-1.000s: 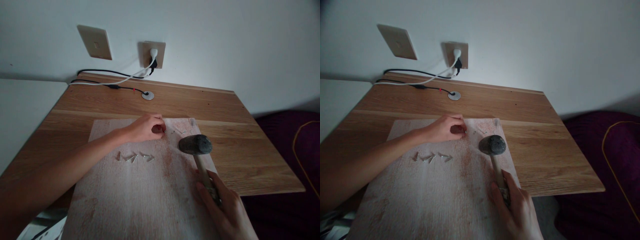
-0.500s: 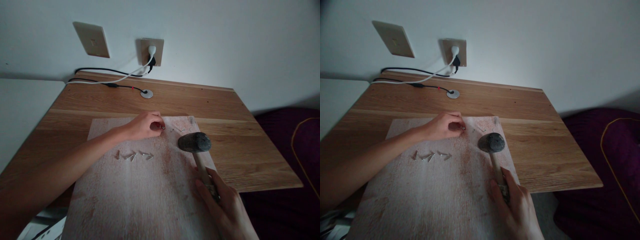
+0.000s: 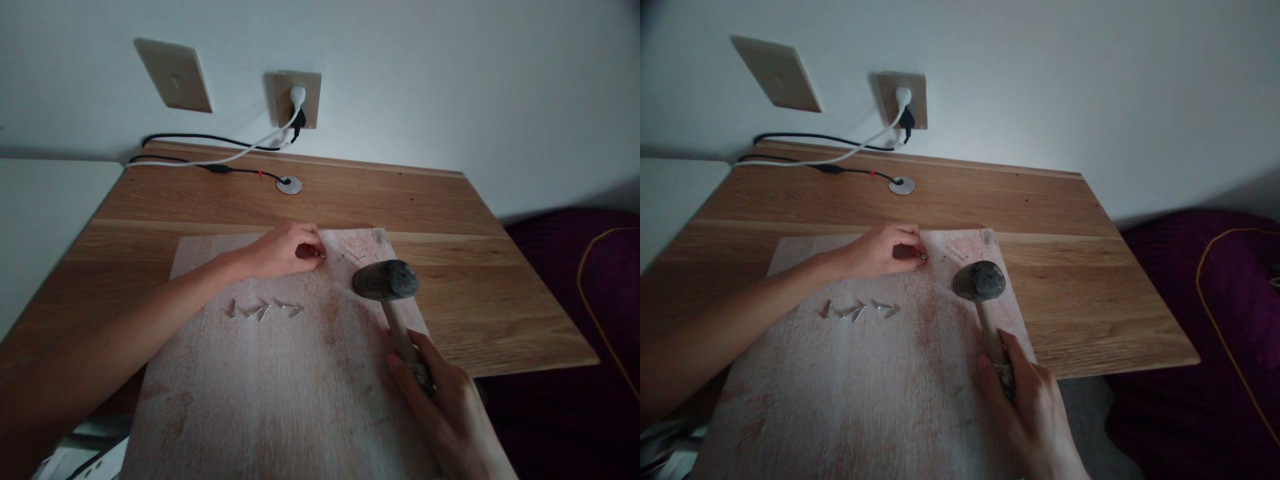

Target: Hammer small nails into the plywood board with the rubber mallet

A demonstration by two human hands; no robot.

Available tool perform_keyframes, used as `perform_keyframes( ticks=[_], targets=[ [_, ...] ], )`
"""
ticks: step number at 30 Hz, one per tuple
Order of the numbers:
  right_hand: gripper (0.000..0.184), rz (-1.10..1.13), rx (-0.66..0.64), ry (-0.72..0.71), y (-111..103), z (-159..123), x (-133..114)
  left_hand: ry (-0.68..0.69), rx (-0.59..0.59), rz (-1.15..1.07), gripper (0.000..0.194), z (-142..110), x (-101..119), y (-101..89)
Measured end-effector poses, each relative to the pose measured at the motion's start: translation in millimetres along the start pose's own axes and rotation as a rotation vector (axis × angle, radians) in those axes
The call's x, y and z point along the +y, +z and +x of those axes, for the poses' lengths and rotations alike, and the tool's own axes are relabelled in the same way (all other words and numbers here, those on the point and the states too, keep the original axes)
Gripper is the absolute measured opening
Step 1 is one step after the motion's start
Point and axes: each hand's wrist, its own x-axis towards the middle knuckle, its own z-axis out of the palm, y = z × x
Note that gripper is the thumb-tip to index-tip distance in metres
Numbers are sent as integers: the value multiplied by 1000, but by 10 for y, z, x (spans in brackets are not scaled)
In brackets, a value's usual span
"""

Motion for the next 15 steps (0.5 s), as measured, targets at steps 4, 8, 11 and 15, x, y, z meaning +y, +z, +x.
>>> perform_keyframes(
  ticks=[4,8,11,15],
  targets=[
    [34,-10,-45,-59,-21,25,81,3,-1,-3,11,14,13,-3],
    [31,-21,-67,-93,-33,39,135,-2,1,3,11,19,27,-4],
    [30,-36,-66,-112,-35,34,148,-16,-6,8,13,15,32,-8],
    [30,-51,-55,-137,-35,40,145,-19,-7,-10,13,14,30,-16]
  ],
)
